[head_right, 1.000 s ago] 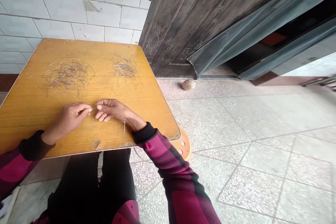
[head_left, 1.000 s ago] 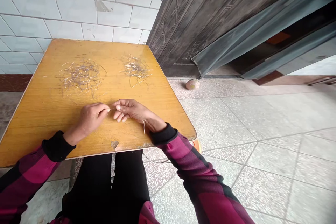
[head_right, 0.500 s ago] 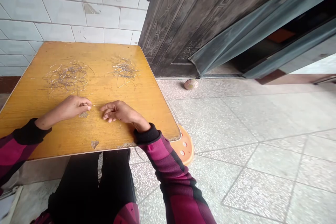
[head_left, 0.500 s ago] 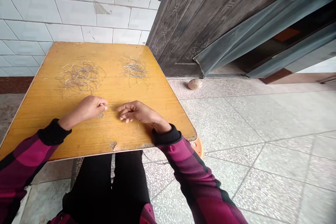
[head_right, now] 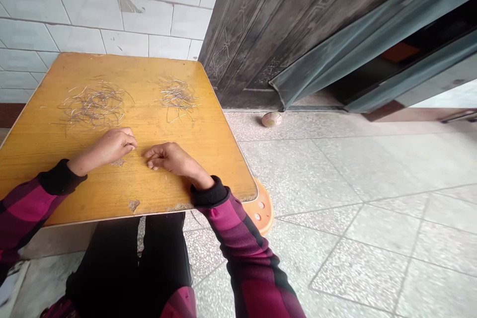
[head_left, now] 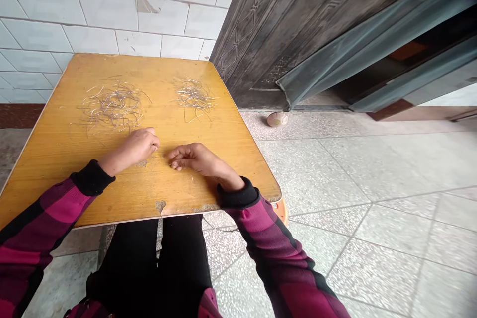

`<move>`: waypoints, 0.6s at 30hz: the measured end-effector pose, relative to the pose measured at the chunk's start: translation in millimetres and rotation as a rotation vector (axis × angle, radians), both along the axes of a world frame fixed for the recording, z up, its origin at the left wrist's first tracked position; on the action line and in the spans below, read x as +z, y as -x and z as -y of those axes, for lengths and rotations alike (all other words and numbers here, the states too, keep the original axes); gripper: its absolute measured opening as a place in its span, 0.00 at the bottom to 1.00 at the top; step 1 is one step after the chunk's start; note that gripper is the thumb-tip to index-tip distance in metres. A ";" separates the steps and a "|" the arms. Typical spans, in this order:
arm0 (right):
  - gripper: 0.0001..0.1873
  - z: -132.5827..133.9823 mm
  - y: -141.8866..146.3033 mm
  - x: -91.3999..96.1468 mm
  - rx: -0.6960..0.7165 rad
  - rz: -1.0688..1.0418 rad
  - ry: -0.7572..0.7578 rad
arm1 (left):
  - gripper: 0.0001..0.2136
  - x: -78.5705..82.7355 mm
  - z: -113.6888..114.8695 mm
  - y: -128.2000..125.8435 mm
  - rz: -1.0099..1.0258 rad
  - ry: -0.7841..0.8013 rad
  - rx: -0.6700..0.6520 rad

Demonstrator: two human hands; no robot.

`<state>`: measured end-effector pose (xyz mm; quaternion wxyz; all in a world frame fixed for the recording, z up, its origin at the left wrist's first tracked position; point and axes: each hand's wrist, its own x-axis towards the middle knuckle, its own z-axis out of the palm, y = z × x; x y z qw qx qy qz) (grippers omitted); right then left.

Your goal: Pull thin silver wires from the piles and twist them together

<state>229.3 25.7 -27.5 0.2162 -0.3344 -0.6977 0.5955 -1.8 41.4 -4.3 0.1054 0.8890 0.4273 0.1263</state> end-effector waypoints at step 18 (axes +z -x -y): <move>0.07 12.3 6.0 6.4 0.042 0.340 -0.914 | 0.09 -13.6 3.8 -4.4 0.116 -0.062 0.220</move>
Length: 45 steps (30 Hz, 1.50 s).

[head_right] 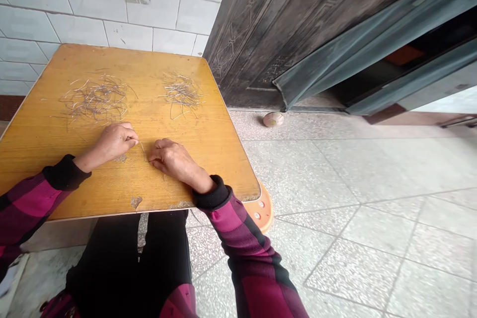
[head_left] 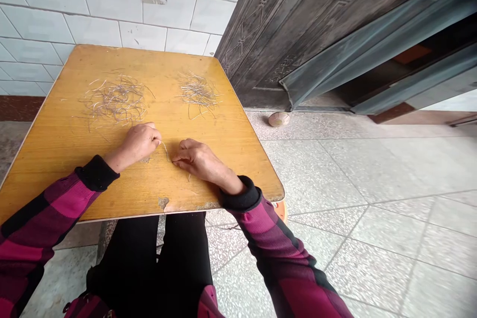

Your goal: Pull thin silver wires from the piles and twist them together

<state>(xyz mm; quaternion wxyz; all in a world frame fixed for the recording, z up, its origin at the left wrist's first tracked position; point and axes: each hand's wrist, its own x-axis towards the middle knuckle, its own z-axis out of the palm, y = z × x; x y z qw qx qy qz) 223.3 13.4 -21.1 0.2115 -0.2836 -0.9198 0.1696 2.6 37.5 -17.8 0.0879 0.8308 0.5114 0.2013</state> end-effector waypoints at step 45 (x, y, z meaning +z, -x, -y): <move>0.17 -5.1 9.0 9.4 -0.133 -0.685 1.182 | 0.04 18.0 19.4 -16.8 1.250 1.037 0.016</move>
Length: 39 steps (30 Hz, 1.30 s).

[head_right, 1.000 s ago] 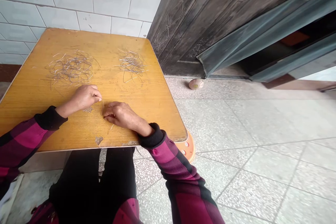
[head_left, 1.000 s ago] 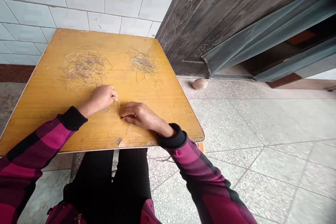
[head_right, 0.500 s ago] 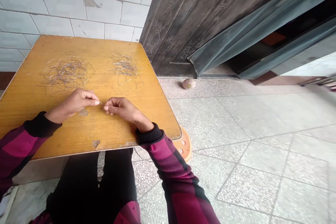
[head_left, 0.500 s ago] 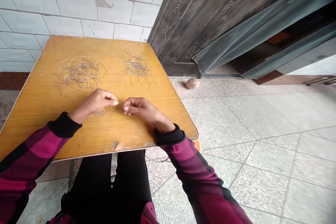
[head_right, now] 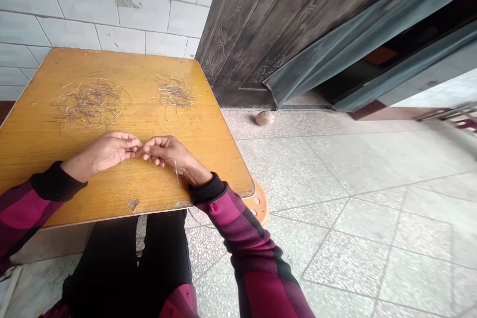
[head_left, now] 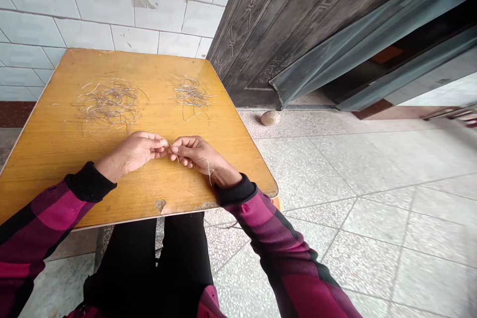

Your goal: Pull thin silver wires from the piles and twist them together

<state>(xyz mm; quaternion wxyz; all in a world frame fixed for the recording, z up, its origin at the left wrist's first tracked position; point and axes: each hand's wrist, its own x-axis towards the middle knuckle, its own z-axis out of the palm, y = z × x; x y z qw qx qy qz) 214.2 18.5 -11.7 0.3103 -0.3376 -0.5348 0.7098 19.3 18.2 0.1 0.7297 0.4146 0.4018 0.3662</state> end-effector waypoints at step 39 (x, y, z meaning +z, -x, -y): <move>0.12 -10.7 -18.2 -0.8 0.344 0.068 0.071 | 0.08 21.1 5.9 31.8 -0.490 -0.327 -0.501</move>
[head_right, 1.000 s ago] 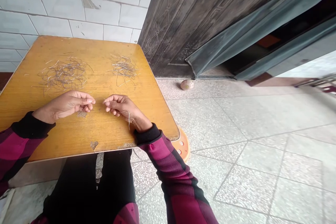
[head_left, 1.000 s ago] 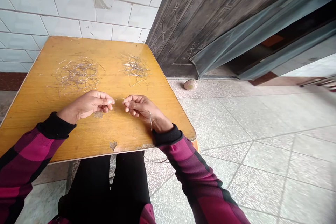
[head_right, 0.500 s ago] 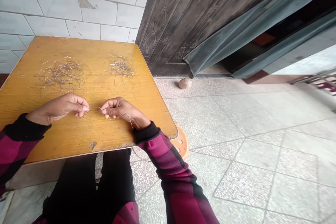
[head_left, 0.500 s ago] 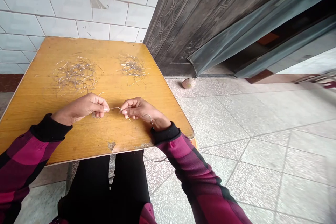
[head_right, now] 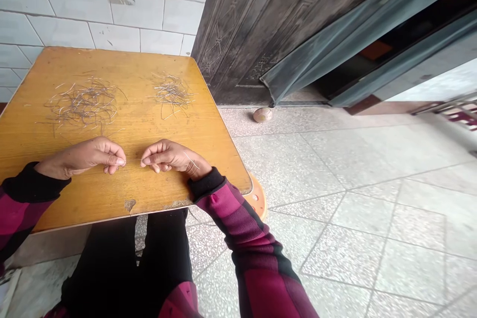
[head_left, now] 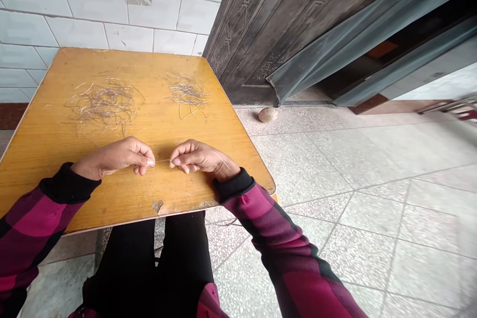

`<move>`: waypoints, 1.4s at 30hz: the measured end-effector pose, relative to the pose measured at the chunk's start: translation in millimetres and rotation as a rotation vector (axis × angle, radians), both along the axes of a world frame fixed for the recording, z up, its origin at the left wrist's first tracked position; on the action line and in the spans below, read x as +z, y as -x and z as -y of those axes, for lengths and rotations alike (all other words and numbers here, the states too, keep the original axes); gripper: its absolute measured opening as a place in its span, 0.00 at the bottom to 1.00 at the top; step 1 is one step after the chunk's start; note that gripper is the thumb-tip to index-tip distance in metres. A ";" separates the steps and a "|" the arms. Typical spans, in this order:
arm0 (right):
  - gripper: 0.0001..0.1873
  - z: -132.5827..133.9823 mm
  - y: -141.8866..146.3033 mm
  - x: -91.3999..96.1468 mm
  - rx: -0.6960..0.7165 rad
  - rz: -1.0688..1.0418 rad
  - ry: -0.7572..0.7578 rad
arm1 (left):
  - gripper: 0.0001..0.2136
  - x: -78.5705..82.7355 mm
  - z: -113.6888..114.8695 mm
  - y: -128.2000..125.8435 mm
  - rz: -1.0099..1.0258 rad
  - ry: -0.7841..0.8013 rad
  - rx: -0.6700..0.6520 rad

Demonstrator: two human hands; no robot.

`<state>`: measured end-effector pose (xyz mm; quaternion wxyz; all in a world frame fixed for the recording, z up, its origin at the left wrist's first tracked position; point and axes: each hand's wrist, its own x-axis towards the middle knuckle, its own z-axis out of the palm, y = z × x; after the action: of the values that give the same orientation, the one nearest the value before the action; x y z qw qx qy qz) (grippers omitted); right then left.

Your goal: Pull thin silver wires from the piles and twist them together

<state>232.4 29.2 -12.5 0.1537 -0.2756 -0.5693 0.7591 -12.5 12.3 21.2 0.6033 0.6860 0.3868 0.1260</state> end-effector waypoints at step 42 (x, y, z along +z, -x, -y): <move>0.12 -2.7 14.6 -7.3 -0.080 -0.005 0.095 | 0.14 -15.9 14.6 -17.2 -0.392 -1.476 -0.022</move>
<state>217.9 31.9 -19.9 0.1720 -0.3032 -0.5210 0.7791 4.7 -2.3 5.3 -0.0901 0.9248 0.2956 0.2218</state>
